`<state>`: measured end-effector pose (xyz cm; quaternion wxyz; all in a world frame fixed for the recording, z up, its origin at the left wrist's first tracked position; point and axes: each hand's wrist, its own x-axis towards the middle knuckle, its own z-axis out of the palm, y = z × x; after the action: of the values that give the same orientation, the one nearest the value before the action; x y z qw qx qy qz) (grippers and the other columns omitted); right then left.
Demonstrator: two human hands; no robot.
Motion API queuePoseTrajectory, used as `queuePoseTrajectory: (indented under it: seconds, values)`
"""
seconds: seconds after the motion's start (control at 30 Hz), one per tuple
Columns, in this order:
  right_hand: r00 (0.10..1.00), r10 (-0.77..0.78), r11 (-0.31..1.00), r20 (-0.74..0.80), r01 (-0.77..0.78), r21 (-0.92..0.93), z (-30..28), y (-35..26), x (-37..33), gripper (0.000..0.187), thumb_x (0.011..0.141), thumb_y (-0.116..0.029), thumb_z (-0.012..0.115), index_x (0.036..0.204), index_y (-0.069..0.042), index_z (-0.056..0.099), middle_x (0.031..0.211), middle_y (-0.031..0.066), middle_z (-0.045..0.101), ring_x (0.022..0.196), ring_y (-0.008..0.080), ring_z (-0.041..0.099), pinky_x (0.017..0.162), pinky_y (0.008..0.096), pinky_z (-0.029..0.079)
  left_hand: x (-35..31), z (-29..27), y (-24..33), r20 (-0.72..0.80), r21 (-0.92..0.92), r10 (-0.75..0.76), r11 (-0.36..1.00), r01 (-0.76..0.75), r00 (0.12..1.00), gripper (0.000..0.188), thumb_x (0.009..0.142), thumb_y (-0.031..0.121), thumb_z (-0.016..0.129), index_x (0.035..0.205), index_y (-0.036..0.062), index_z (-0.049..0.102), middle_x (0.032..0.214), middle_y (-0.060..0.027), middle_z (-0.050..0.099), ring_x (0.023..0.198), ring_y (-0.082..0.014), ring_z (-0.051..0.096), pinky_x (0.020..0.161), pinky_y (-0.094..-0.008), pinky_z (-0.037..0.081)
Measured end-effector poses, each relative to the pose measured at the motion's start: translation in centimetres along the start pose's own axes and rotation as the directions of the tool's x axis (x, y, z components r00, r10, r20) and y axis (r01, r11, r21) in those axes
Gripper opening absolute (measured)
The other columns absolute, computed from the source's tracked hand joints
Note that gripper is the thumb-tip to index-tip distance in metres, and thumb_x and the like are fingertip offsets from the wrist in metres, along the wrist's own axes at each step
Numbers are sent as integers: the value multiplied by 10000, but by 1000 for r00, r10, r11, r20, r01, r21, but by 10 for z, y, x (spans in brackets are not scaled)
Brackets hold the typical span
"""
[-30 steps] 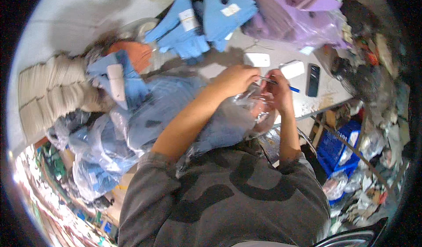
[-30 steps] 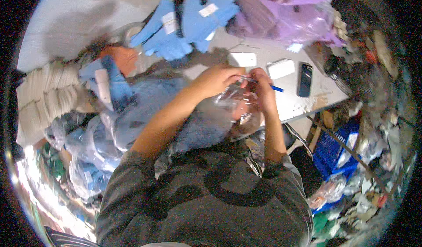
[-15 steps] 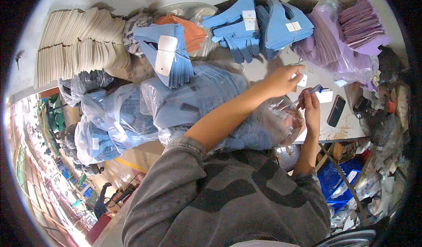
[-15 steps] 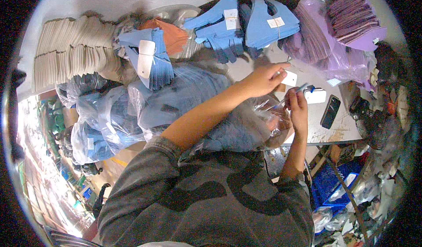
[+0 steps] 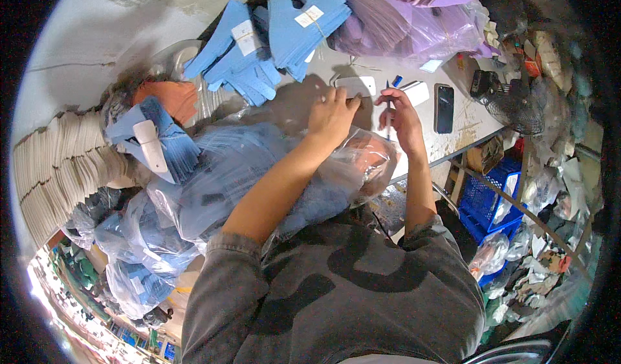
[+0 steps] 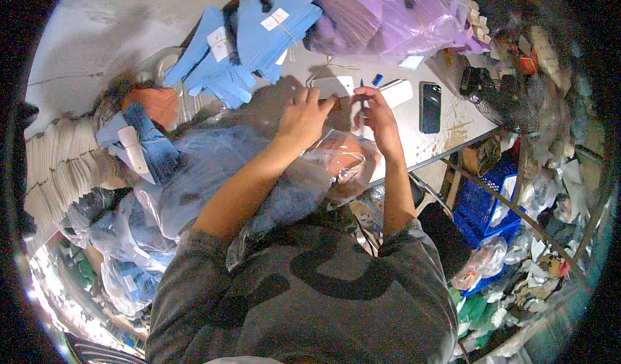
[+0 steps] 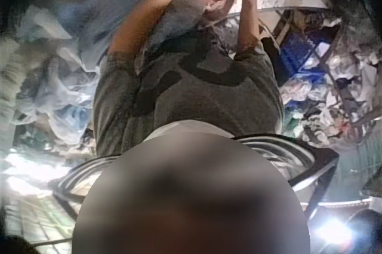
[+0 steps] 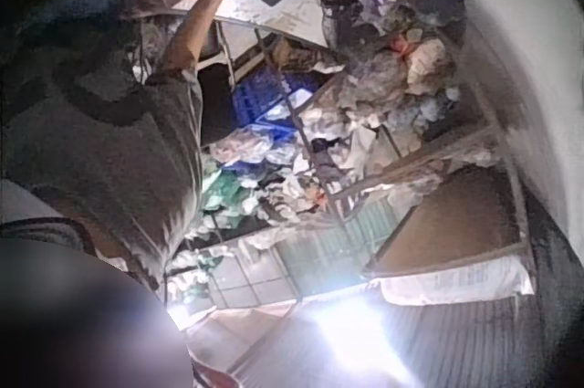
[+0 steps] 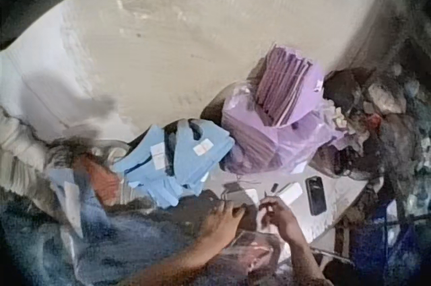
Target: The person picks up a plastic bag of blue gloves from a crate, places it on a table, and writes on a white tag attached to the bag using a pen. They then move the labeled bag aside and repeat the process with another bag.
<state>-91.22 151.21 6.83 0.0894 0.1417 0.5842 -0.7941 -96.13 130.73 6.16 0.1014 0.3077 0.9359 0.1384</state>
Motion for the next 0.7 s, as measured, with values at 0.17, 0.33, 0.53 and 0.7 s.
queuePoseTrajectory:
  seconds: [0.17,0.33,0.53,0.7]
  values:
    - [991,-63,991,-116,48,-127,2,29,24,275,1054,-302,479,1174,-57,513,835,56,571,638,137,510,579,295,474,1,10,-3,87,59,-38,998,33,995,487,845,169,649,1330,196,625,1243,-125,552,1201,-313,535,897,-488,524]
    - [934,-199,974,-298,155,-164,11,48,46,284,1060,-306,547,933,-53,530,711,-6,533,599,83,487,542,249,424,3,12,-2,121,69,-68,996,60,990,495,846,183,656,1339,189,616,1211,-101,567,1183,-291,538,861,-468,530]
    - [901,-327,785,-286,91,-613,13,56,57,388,1082,-322,477,859,-18,566,689,62,615,608,117,550,559,290,443,4,9,-1,129,15,-67,998,65,989,505,835,191,669,1335,195,597,1198,-127,577,1171,-334,554,822,-460,556]
    - [891,-412,683,-194,161,-712,13,60,60,396,1090,-272,436,836,5,560,624,116,581,550,187,549,564,343,460,5,7,0,110,38,-57,998,54,992,511,841,182,660,1346,188,587,1166,-119,597,1153,-334,566,831,-486,548]
